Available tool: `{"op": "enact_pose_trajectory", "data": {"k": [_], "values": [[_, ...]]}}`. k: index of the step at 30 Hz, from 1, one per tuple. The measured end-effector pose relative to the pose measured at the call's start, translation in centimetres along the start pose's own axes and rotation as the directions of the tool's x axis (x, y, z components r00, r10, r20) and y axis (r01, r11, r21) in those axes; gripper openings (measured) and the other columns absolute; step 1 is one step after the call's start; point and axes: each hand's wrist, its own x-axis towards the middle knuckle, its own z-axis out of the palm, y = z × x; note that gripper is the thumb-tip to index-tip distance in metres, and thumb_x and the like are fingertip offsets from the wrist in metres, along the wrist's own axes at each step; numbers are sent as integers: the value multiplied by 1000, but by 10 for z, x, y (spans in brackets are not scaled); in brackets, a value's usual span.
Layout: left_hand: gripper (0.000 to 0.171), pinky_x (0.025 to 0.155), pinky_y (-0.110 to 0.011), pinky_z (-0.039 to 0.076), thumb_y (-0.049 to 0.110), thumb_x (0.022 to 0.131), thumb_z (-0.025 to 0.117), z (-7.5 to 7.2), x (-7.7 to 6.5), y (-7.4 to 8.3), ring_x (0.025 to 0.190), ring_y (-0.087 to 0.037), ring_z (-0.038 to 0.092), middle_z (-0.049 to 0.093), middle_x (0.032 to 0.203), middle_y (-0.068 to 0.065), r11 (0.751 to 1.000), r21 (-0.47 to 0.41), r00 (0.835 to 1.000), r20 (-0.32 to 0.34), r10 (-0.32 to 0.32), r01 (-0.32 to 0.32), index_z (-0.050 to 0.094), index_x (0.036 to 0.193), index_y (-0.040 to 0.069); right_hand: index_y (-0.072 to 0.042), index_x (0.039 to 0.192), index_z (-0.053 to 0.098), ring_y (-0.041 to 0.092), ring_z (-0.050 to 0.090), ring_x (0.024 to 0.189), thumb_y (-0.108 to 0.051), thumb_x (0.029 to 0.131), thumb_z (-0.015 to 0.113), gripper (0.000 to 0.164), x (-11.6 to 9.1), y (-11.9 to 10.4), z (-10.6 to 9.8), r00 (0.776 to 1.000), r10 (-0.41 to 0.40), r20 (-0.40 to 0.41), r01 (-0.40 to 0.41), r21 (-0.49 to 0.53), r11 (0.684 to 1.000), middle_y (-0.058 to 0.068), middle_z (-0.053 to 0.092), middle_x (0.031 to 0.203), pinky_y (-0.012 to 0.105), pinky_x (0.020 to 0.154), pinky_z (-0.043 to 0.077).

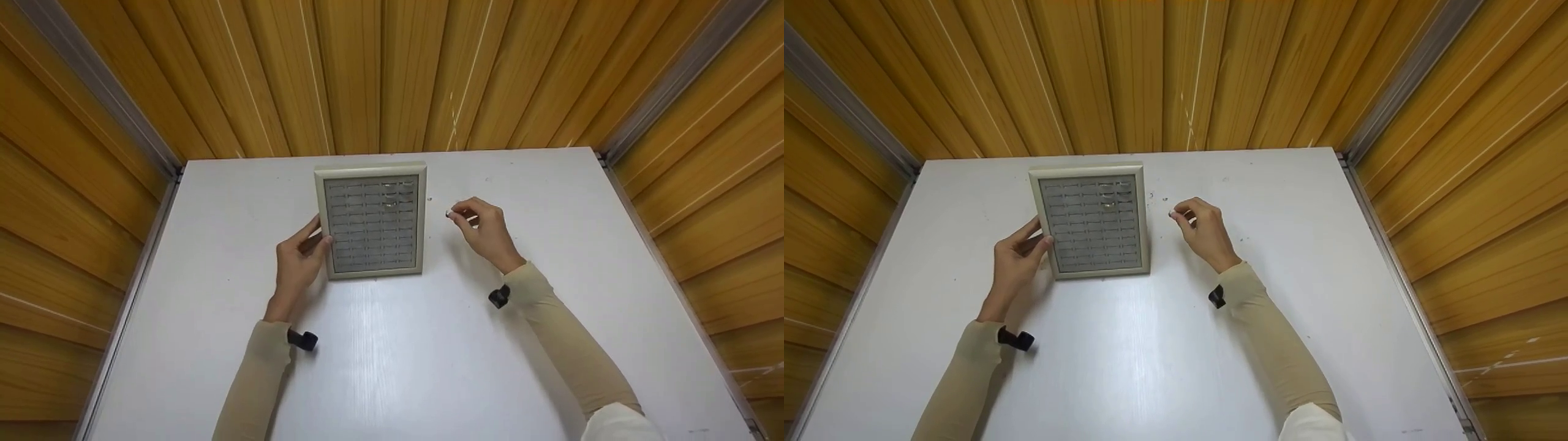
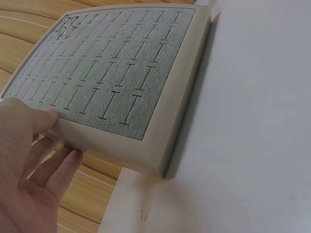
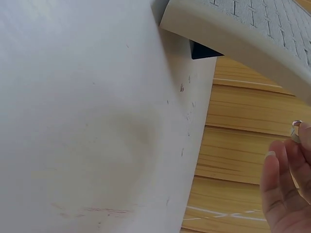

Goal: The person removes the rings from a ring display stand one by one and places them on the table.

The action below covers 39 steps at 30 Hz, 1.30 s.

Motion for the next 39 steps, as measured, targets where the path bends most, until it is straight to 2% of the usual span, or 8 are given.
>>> {"op": "enact_pose_trajectory", "data": {"k": [4,12,17,22,27,30,36,39], "values": [[54,108,-23,58,0,100,73,0,0,1,131,-38,68,61,152,-18,1000,6,1000,-1,-4,4,58,152,6,2,114,75,24,75,90,-9,103,73,16,1,12,0,996,92,12,-92,72,993,12,79,105,13,70,61],[54,110,-27,59,3,102,72,2,0,3,131,-37,68,61,153,-18,998,61,999,0,-34,34,57,153,8,1,113,75,35,77,89,-8,104,70,14,-3,34,0,958,259,123,-276,156,948,19,77,107,19,67,65],[54,109,-26,59,3,102,72,2,1,-3,132,-37,68,60,153,-18,996,64,998,-4,-58,58,57,153,8,1,113,74,36,77,89,-9,104,69,14,-6,48,1,928,336,159,-356,128,926,20,76,107,19,66,65],[55,107,-23,59,3,101,73,2,6,-22,132,-36,68,60,154,-17,998,50,999,-11,-49,49,57,153,10,-1,110,74,25,72,80,-10,104,68,13,-8,58,3,901,401,169,-415,60,908,14,71,103,18,60,59],[55,104,-21,60,8,100,76,1,8,-30,129,-33,70,62,152,-13,999,35,1000,-6,-18,18,59,152,16,-2,106,74,19,69,73,-11,103,67,12,-8,64,4,880,440,177,-449,11,893,13,72,97,19,54,55],[54,103,-21,61,11,100,77,0,7,-31,127,-31,71,64,151,-10,1000,30,1000,-1,1,-1,61,151,19,-2,104,75,18,70,72,-11,102,69,11,-8,66,5,879,441,180,-446,-14,895,14,75,96,19,54,55],[53,102,-22,61,12,100,77,-1,8,-32,125,-30,72,65,150,-9,999,32,999,-6,32,-32,62,151,20,-2,101,77,19,69,76,-11,101,70,11,-7,67,7,909,388,155,-379,-85,922,12,78,97,22,61,56],[54,103,-23,62,12,100,77,-1,8,-32,125,-30,72,65,149,-10,999,34,999,-5,43,-43,61,151,19,-3,100,77,19,67,76,-11,101,69,11,-6,69,8,913,377,154,-362,-117,925,11,79,97,23,61,55]]}}
